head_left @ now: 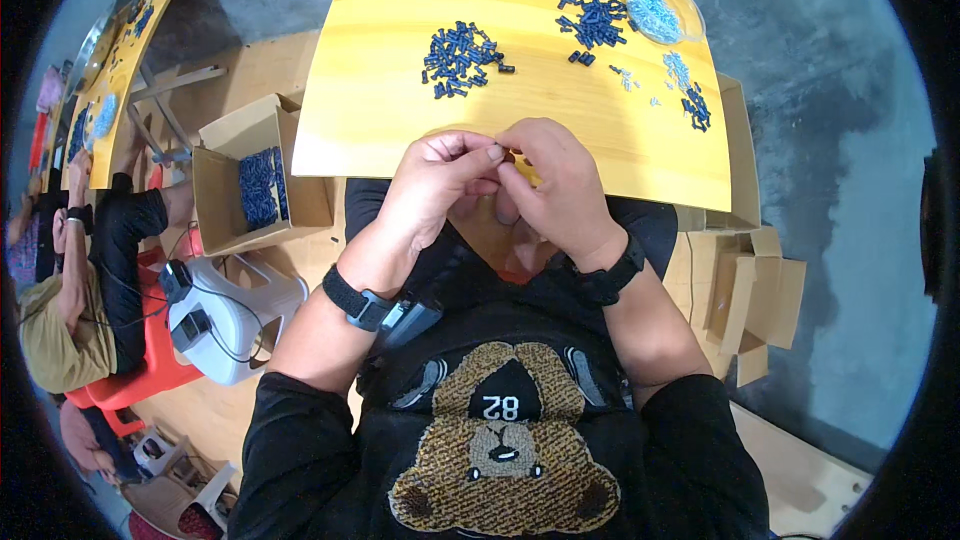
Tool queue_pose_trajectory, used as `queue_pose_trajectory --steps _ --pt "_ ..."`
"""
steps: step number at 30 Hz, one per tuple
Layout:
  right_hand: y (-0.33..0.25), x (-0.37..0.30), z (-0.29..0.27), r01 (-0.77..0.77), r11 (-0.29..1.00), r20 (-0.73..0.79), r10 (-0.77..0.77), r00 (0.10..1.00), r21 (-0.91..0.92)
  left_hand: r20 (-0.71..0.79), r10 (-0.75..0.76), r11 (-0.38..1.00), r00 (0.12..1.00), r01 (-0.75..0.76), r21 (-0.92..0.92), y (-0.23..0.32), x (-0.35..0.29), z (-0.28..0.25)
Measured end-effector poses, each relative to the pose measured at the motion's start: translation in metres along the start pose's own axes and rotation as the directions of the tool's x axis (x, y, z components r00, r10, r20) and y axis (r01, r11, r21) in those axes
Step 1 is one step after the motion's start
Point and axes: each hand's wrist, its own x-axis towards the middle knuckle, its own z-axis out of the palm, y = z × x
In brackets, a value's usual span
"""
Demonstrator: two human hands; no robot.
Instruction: Assembling small plastic components by hand on a workstation table.
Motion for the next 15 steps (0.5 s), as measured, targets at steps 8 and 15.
queue_pose_trajectory --steps 8,15 --pt "0.002 0.009 0.001 -0.040 0.993 0.112 0.027 0.993 0.114 0.024 0.042 0.996 0.999 -0.040 -0.076 -0.003 0.000 -0.007" --pt "0.016 0.036 -0.005 -0.209 0.954 0.168 0.175 0.970 0.213 -0.116 0.192 0.981 0.974 -0.187 0.059 0.011 0.004 -0.021"
